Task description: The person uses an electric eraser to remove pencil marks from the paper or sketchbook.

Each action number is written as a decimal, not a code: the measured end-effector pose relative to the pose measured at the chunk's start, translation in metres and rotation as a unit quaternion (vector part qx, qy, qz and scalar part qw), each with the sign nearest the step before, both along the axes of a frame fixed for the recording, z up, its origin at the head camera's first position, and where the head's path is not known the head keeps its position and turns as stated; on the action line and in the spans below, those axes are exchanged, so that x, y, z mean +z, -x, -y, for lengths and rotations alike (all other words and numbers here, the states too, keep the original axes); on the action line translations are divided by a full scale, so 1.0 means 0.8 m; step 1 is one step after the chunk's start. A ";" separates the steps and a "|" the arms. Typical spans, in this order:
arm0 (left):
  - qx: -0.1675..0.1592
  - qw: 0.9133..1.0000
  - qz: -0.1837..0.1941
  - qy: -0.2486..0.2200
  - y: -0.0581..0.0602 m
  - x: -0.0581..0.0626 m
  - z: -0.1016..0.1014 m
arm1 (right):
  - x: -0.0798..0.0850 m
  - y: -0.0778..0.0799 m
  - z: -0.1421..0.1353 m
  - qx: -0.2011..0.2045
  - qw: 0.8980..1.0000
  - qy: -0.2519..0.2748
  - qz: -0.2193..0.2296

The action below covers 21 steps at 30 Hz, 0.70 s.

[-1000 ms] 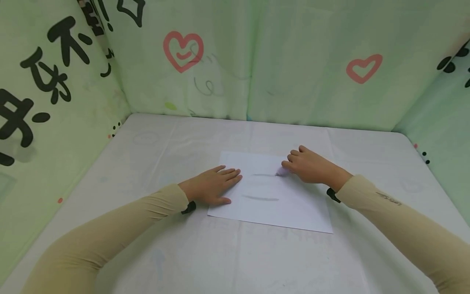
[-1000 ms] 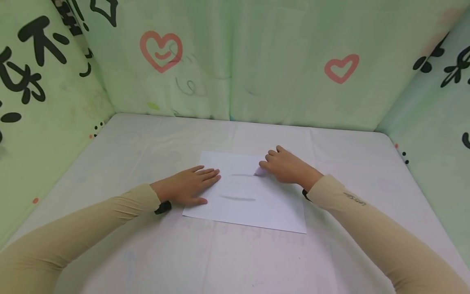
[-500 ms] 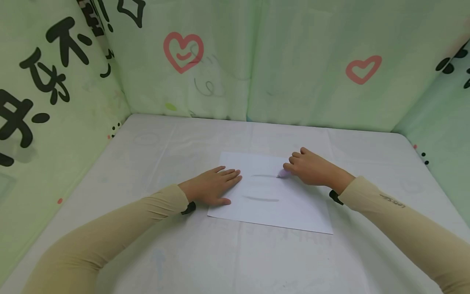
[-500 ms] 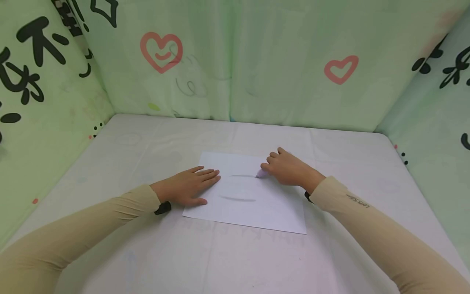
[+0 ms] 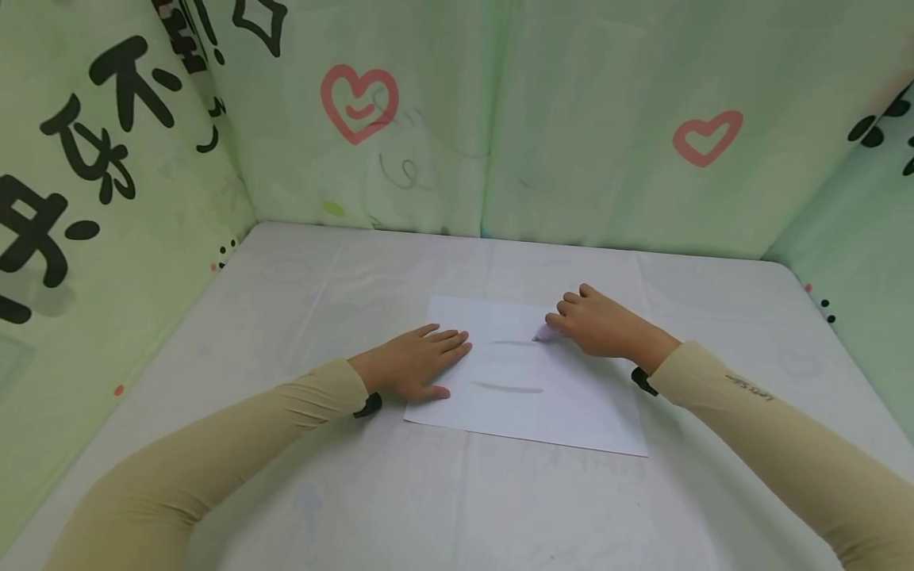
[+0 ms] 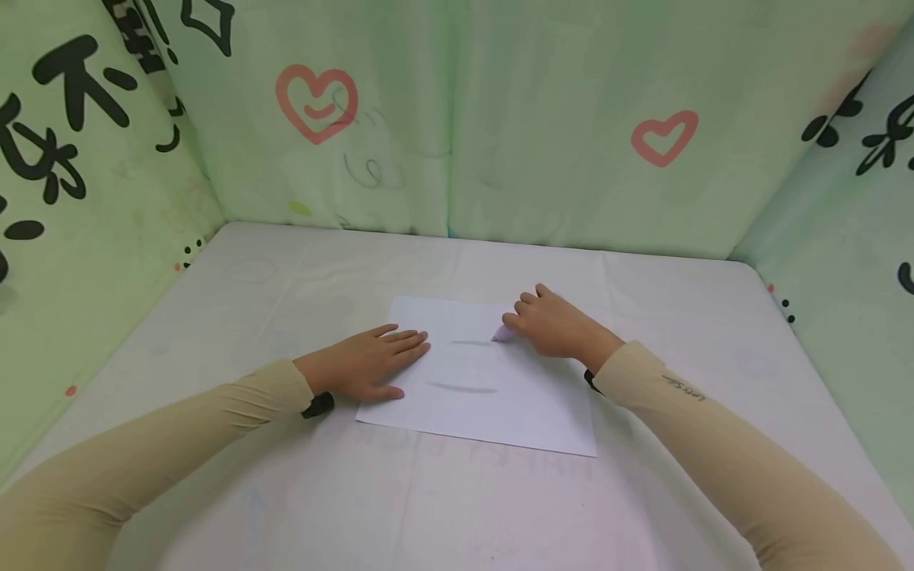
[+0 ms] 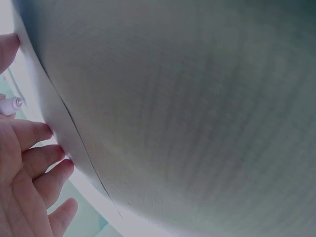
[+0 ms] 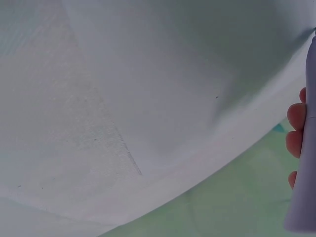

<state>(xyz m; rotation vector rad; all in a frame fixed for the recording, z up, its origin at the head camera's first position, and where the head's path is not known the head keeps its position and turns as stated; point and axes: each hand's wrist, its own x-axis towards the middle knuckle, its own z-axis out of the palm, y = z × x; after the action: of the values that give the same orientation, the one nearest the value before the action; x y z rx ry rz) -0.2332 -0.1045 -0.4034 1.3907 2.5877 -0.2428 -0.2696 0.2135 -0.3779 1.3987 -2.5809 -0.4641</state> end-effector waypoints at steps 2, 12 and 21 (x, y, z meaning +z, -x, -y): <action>-0.001 1.000 -0.002 0.000 0.000 -0.001 0.000 | 0.000 -0.001 -0.001 -0.003 1.000 -0.004 0.002; -0.004 1.000 -0.003 0.002 0.000 0.001 0.000 | 0.002 -0.009 -0.007 0.002 1.000 0.001 0.002; 0.002 1.000 0.004 0.001 -0.001 0.003 0.000 | -0.003 0.001 -0.004 0.018 1.000 0.022 -0.008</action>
<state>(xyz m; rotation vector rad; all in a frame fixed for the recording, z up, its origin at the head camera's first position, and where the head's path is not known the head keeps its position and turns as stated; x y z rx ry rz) -0.2323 -0.1044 -0.4008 1.3819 2.5839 -0.2384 -0.2702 0.2167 -0.3801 1.4177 -2.5332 -0.4101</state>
